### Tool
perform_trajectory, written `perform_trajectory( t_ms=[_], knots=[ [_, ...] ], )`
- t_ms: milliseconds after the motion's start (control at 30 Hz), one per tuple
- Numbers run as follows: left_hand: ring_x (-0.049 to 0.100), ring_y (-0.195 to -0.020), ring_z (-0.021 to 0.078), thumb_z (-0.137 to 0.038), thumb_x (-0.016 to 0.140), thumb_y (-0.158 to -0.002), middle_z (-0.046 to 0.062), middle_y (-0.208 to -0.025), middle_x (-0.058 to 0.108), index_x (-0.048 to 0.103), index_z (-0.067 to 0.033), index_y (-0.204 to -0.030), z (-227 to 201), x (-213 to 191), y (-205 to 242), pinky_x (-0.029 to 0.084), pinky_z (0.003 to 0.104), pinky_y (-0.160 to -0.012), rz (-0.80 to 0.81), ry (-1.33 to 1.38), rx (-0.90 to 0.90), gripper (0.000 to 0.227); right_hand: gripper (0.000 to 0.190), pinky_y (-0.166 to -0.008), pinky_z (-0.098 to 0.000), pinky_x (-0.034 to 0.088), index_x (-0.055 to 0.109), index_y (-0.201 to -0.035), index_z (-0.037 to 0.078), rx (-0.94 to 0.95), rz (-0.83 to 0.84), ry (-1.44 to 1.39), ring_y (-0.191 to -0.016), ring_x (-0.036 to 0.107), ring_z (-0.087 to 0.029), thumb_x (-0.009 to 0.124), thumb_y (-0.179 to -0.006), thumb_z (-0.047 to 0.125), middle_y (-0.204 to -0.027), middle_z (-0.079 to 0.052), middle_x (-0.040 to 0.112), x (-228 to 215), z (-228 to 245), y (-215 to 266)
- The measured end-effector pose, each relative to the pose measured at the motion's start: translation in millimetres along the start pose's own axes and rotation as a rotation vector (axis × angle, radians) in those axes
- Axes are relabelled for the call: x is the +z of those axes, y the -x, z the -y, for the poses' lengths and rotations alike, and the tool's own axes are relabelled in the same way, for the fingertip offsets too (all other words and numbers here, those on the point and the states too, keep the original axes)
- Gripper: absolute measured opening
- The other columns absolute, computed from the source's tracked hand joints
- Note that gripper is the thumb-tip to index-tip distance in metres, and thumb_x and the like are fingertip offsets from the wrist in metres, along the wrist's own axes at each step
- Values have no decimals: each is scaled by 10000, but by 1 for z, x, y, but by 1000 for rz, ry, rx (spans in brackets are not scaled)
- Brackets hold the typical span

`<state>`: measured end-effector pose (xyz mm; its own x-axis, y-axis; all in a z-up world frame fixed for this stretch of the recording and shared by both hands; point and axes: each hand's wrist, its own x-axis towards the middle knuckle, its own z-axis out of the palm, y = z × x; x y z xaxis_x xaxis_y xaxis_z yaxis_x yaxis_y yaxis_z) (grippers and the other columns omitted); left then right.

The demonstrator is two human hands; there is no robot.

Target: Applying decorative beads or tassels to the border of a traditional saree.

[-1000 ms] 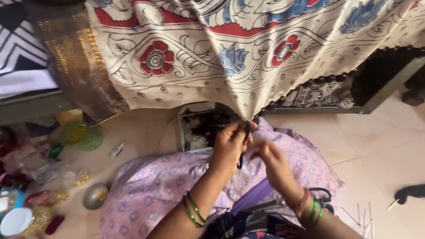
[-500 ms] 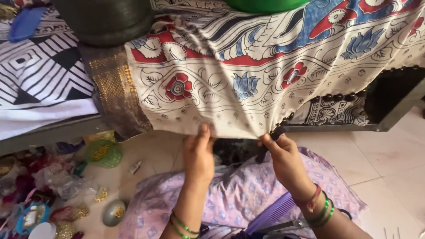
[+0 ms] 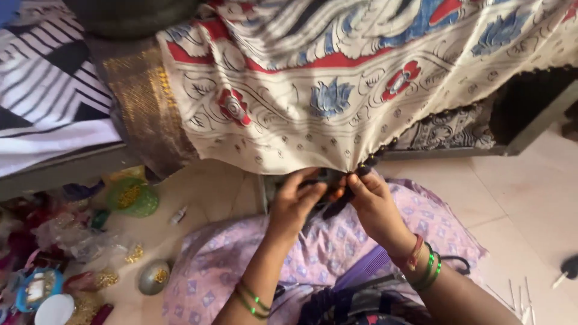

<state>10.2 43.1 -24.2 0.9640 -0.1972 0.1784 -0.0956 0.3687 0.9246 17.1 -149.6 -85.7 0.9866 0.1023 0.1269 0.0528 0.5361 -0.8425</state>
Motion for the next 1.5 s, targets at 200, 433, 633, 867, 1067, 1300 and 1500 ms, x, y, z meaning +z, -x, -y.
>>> perform_trajectory(
  t_ms=[200, 433, 633, 867, 1067, 1300, 1500],
  knots=[
    [547, -633, 220, -208, 754, -1095, 122, -778, 631, 653, 97, -917, 109, 0, -44, 418, 349, -584, 147, 119, -221, 366, 262, -823, -332, 570, 687, -1034, -14, -26, 96, 239, -847, 694, -169, 550, -1105, 197, -901, -75, 726, -13, 5, 16],
    [680, -813, 99, -135, 776, -917, 65, -926, 780, 781, 49, -984, 30, 21, -42, 532, 254, -779, 149, 41, -127, 196, 190, -720, -381, 545, 742, -1040, 52, -528, -54, 1442, -843, 689, -270, 767, -911, 189, -950, -111, 719, -47, 39, 55],
    [695, -793, 117, -123, 740, -936, 91, -894, 789, 781, 53, -927, 15, 27, -44, 537, 260, -776, 220, -48, -116, 181, 415, -811, -378, 568, 712, -1190, 67, -459, 862, 1651, -963, 673, -255, 710, -780, 133, -1104, -82, 716, -59, -6, 102],
    [741, -744, 167, -113, 709, -895, 124, -878, 786, 766, 48, -952, 1, 33, -53, 570, 310, -734, 235, -15, -237, 181, 241, -799, -376, 550, 705, -1045, 100, -387, 1023, 1715, -966, 646, -227, 702, -806, 135, -1036, -62, 656, -36, 71, 70],
    [749, -758, 187, -149, 717, -879, 119, -872, 792, 780, 42, -951, -1, 35, -61, 571, 301, -745, 238, -87, -447, 214, 287, -757, -354, 489, 719, -1190, 90, -1211, 621, 1995, -912, 651, -178, 714, -906, 126, -995, -29, 675, 26, 191, 37],
    [754, -746, 207, -179, 704, -858, 138, -862, 790, 773, 29, -905, 11, 30, -58, 582, 312, -737, 219, 47, -542, 225, 278, -768, -303, 418, 694, -1251, 150, -1771, 747, 1913, -951, 634, -134, 780, -991, 195, -1024, 1, 669, -26, 159, 30],
    [675, -762, 169, -168, 746, -899, 114, -881, 762, 801, 79, -947, 17, 28, -60, 506, 296, -740, 89, -261, -459, 257, 342, -783, -352, 457, 714, -1235, 113, -1364, 626, 2085, -858, 646, -123, 763, -900, 159, -979, 6, 687, 19, 194, 24]
  ],
)
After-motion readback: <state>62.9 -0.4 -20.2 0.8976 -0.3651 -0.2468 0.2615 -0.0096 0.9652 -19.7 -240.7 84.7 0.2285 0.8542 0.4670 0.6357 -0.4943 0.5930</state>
